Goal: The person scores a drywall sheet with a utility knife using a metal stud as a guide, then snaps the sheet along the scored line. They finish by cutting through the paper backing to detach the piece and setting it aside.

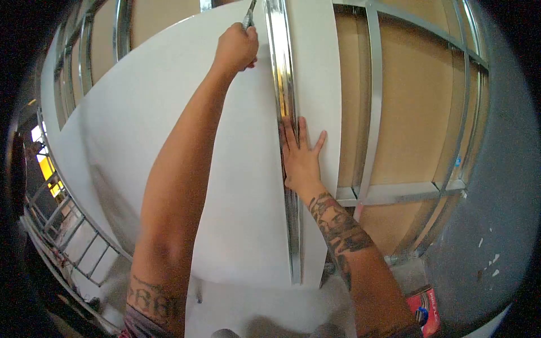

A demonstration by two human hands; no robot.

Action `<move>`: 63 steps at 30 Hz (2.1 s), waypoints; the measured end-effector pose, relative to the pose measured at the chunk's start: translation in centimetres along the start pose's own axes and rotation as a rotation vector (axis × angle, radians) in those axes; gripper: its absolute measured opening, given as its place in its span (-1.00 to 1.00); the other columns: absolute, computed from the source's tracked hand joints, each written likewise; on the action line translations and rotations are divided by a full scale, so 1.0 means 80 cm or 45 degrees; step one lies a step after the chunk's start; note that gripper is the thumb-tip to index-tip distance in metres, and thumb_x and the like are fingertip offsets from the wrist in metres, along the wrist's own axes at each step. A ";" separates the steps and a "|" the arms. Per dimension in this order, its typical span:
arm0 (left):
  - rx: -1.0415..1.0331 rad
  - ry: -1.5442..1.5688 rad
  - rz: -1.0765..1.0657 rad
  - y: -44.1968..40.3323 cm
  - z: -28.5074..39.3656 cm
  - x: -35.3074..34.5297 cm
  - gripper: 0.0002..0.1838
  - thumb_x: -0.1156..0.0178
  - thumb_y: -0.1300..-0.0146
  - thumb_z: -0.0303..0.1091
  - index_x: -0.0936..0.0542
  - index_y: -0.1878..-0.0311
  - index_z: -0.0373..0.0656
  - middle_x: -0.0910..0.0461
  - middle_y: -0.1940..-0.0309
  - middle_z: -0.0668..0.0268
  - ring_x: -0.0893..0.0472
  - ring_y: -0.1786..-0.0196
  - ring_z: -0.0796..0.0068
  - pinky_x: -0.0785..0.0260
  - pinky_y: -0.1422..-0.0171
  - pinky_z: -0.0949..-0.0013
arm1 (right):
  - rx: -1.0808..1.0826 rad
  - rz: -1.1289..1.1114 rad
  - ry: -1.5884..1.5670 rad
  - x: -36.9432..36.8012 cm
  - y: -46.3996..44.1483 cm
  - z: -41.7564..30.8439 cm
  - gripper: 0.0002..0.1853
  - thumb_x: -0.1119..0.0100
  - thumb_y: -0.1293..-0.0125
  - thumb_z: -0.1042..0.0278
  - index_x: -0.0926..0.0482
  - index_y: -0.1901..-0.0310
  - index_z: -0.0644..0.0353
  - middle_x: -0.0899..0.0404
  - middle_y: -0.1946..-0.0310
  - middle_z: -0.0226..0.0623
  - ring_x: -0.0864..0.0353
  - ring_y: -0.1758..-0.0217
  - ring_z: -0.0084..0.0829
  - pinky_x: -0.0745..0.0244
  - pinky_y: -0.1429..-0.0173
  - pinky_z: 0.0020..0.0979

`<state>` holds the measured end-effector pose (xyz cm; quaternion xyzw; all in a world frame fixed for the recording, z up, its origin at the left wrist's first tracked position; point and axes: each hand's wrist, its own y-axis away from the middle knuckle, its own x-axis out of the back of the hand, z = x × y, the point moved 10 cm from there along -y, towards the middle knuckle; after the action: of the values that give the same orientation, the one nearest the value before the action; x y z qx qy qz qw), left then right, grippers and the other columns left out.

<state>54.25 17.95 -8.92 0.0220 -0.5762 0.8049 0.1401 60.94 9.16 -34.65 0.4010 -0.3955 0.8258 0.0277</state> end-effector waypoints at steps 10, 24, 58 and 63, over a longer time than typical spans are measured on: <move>0.328 0.132 -0.142 -0.032 0.022 -0.020 -0.70 -0.02 -0.34 -0.38 -0.62 0.27 -0.47 -0.69 0.38 -0.05 -0.71 0.54 0.18 -0.62 0.40 0.22 | 0.011 0.112 -0.105 -0.001 0.001 0.003 0.17 -0.46 0.13 0.07 -0.05 -0.53 0.23 0.35 -0.61 -0.02 0.38 -0.65 0.15 0.24 -0.38 0.61; 0.234 -0.031 -0.362 -0.064 0.013 -0.044 -0.72 0.00 -0.33 -0.38 -0.51 0.44 -0.40 -0.50 0.62 0.12 -0.52 0.64 0.34 -0.29 0.63 0.24 | 0.065 0.159 -0.059 -0.007 -0.001 -0.001 0.24 -0.52 0.27 0.06 -0.10 -0.51 0.27 0.32 -0.60 0.03 0.33 -0.63 0.21 0.24 -0.39 0.60; 0.452 -0.072 -0.207 0.350 -0.072 -0.096 -0.74 -0.09 -0.40 -0.32 -0.35 0.18 -0.37 -0.58 0.47 -0.28 -0.62 0.31 -0.34 -0.48 0.29 -0.11 | 0.122 0.527 -0.074 -0.016 0.003 0.001 -0.16 -0.32 -0.07 0.06 -0.33 -0.40 0.23 0.26 -0.60 0.00 0.28 -0.63 0.23 0.24 -0.35 0.65; 0.563 -0.021 -0.262 0.421 -0.093 -0.107 -0.80 -0.08 -0.41 -0.39 -0.31 0.14 -0.32 -0.56 0.52 -0.23 -0.60 0.39 -0.33 -0.41 0.35 -0.17 | 0.087 0.414 0.007 -0.015 -0.001 -0.003 0.01 -0.46 0.13 0.07 -0.29 -0.42 0.28 0.23 -0.59 0.00 0.26 -0.62 0.24 0.23 -0.34 0.66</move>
<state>54.94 13.16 -44.16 0.1175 -0.3817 0.8928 0.2084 61.63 9.65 -35.50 0.3303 -0.4268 0.8334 -0.1189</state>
